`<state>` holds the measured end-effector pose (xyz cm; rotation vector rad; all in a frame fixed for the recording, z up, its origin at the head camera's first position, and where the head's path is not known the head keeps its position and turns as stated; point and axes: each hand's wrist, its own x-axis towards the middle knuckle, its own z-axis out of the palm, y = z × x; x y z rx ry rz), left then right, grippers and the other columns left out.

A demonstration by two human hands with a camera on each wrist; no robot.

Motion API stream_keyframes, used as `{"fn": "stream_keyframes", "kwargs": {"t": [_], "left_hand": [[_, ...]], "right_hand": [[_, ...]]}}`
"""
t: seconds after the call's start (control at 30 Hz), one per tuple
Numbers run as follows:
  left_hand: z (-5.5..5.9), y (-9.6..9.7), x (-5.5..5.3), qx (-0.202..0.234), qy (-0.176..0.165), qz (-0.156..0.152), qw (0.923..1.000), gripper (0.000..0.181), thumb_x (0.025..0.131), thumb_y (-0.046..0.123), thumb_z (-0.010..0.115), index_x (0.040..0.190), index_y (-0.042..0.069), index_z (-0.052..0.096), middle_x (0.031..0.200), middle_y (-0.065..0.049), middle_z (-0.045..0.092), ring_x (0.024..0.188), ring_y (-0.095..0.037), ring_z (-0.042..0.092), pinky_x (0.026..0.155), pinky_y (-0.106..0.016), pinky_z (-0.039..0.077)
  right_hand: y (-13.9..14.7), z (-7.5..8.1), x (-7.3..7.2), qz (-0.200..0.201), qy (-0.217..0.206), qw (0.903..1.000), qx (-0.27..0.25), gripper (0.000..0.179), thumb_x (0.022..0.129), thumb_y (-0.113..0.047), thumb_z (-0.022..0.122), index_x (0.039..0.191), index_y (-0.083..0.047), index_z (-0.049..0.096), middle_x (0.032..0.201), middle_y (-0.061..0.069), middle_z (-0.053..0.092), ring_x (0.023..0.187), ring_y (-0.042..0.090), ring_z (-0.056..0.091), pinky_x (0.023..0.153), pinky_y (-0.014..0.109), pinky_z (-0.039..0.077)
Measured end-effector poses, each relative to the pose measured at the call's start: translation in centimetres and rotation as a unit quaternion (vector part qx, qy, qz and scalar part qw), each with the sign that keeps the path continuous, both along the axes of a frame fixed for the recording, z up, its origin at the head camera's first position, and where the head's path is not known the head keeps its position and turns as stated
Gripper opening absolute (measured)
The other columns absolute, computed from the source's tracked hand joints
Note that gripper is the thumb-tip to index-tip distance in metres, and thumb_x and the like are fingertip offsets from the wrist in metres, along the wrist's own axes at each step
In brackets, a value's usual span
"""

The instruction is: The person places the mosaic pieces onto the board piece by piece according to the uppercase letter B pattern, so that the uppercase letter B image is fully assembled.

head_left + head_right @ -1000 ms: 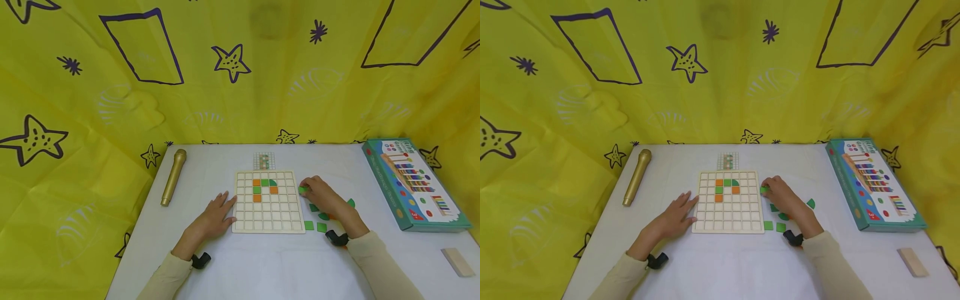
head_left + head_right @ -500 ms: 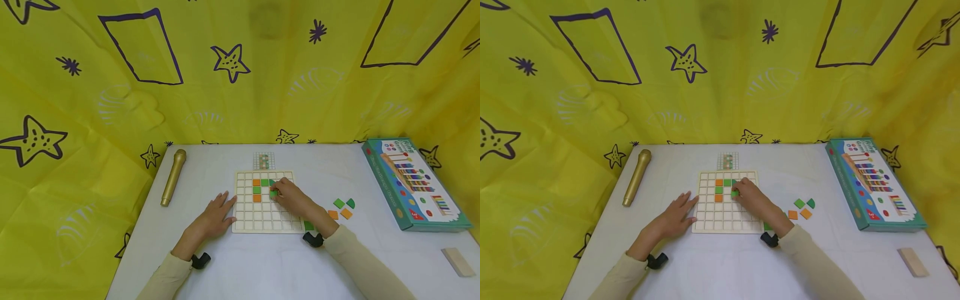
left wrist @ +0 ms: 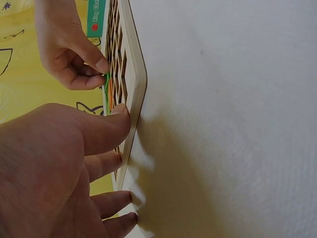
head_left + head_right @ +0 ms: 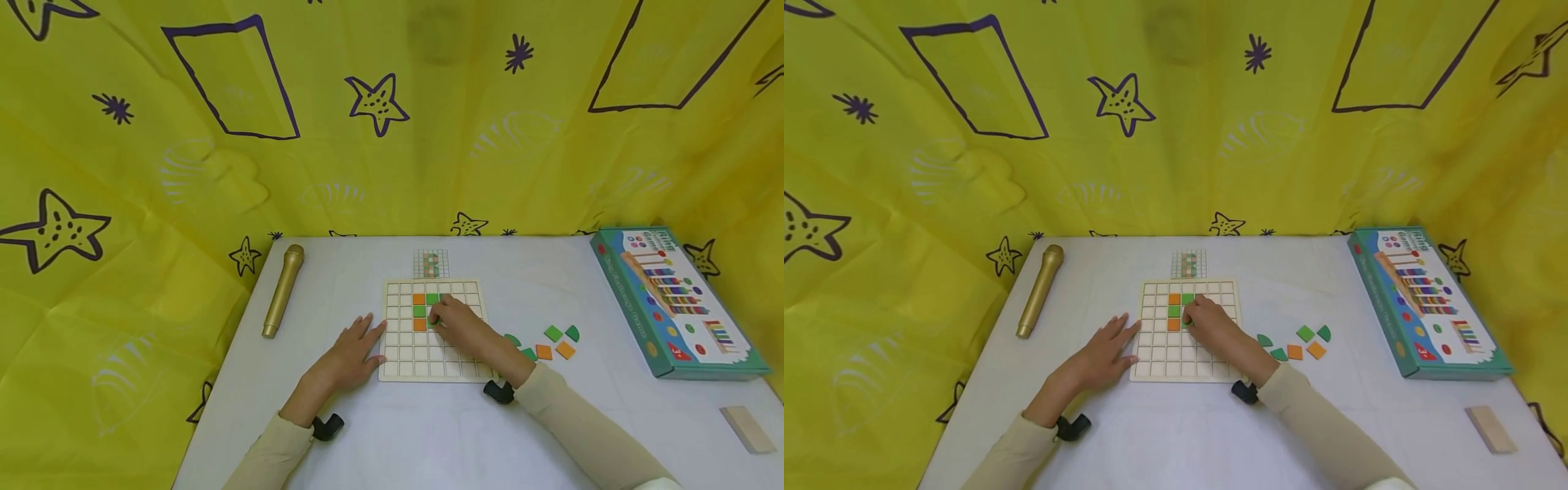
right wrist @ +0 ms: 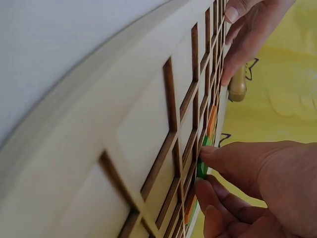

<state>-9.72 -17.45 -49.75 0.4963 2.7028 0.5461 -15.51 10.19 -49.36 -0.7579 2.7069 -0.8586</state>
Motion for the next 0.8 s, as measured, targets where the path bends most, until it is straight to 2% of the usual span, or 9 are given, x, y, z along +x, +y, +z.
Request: {"fn": "stream_keyframes", "kwargs": {"t": [0.2, 0.43, 0.6, 0.8], "left_hand": [[0.1, 0.0, 0.0, -0.002, -0.002, 0.001, 1.0000, 0.067, 0.109, 0.037, 0.059, 0.167, 0.015, 0.034, 0.175, -0.019, 0.020, 0.163, -0.040, 0.015, 0.130, -0.059, 0.020], [0.1, 0.0, 0.0, -0.002, -0.002, -0.004, 1.0000, 0.067, 0.109, 0.037, 0.058, 0.167, 0.014, 0.033, 0.175, -0.020, 0.020, 0.162, -0.041, 0.015, 0.130, -0.060, 0.020], [0.0, 0.0, 0.0, -0.001, 0.000, -0.004, 1.0000, 0.067, 0.109, 0.038, 0.058, 0.167, 0.014, 0.034, 0.175, -0.020, 0.020, 0.162, -0.041, 0.015, 0.130, -0.060, 0.020], [-0.1, 0.0, 0.0, -0.001, 0.000, -0.002, 1.0000, 0.067, 0.109, 0.038, 0.058, 0.167, 0.015, 0.034, 0.175, -0.019, 0.020, 0.162, -0.040, 0.015, 0.130, -0.059, 0.019]], "right_hand": [[0.3, 0.0, 0.0, 0.004, -0.014, 0.9999, 0.003, 0.013, 0.100, -0.003, 0.070, 0.113, -0.003, 0.072, 0.116, 0.009, 0.066, 0.117, 0.029, 0.063, 0.102, 0.044, 0.055], [0.7, -0.4, 0.1, 0.020, -0.018, 0.9994, -0.024, 0.013, 0.100, 0.000, 0.069, 0.111, -0.005, 0.073, 0.112, 0.005, 0.064, 0.112, 0.027, 0.064, 0.097, 0.041, 0.057], [1.0, -0.5, 0.2, 0.026, -0.001, 0.9993, -0.025, 0.014, 0.100, -0.003, 0.070, 0.112, -0.008, 0.075, 0.113, 0.002, 0.064, 0.111, 0.025, 0.063, 0.098, 0.042, 0.055], [2.0, 0.0, 0.3, 0.031, 0.001, 0.9994, -0.012, 0.018, 0.102, -0.009, 0.070, 0.119, -0.012, 0.077, 0.117, 0.001, 0.064, 0.112, 0.024, 0.062, 0.098, 0.046, 0.053]]}}
